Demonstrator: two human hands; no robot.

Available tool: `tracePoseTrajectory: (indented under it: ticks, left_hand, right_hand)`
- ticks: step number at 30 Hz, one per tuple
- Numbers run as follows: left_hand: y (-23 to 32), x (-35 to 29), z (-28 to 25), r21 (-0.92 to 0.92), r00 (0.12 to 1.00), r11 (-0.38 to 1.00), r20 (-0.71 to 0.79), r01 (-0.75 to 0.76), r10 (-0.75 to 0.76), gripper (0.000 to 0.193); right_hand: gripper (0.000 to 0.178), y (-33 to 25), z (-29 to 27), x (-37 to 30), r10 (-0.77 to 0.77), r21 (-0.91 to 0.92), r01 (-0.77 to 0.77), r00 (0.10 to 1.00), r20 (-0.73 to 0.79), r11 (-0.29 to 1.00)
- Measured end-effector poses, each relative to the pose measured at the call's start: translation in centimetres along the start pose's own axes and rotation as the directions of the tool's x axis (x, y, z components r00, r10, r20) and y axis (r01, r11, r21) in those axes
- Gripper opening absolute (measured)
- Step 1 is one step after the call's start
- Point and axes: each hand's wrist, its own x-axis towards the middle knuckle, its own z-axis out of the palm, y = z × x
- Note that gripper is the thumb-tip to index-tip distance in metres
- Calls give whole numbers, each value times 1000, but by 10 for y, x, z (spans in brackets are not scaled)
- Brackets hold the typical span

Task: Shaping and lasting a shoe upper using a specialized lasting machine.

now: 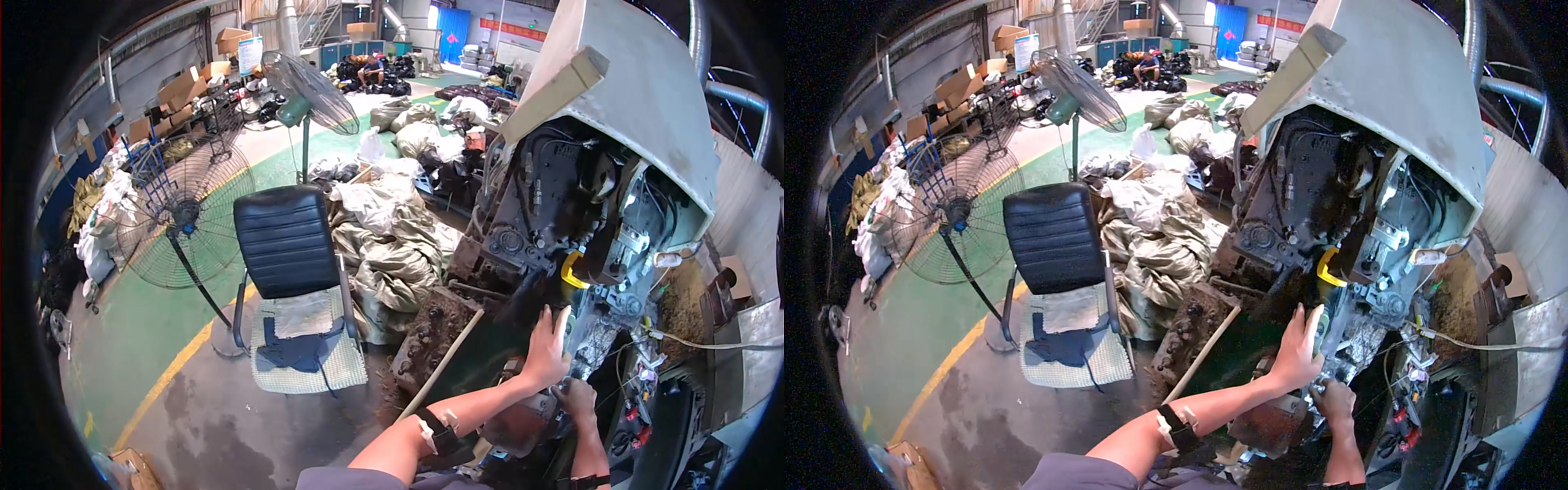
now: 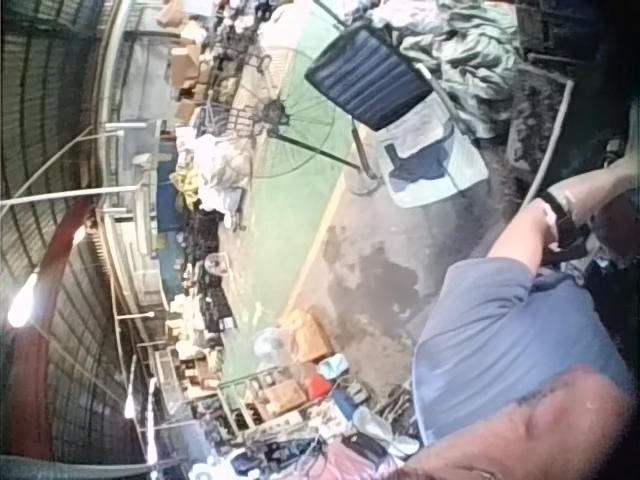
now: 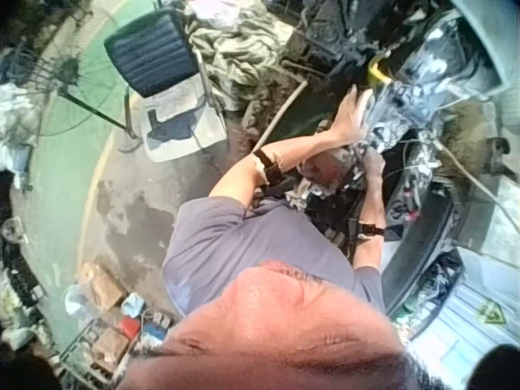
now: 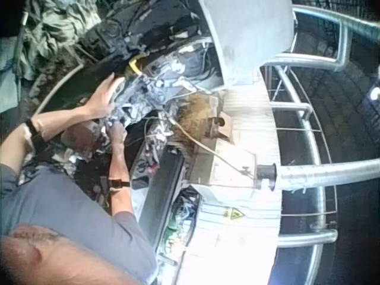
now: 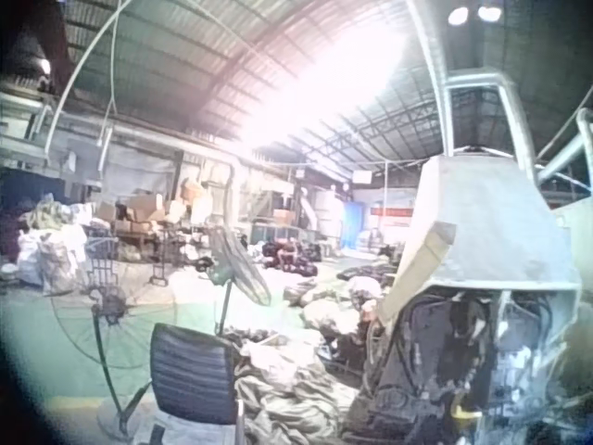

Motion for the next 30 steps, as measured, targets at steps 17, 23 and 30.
tracePoseTrajectory:
  ticks: [17, 23, 30]
  left_hand:
    - [-1, 9, -38, 33, 975, 999, 222, -24, 16, 95]
    - [-2, 9, -40, 48, 964, 999, 265, -21, 7, 97]
    - [-2, 13, -44, 30, 968, 999, 252, -28, 20, 95]
  right_hand:
    - [33, -9, -3, -5, 64, -31, -65, 997, -30, 997]
    - [33, -4, 6, -6, 15, -64, -27, 985, -169, 998]
    - [33, -13, -3, -3, 106, 40, -103, 991, -78, 994]
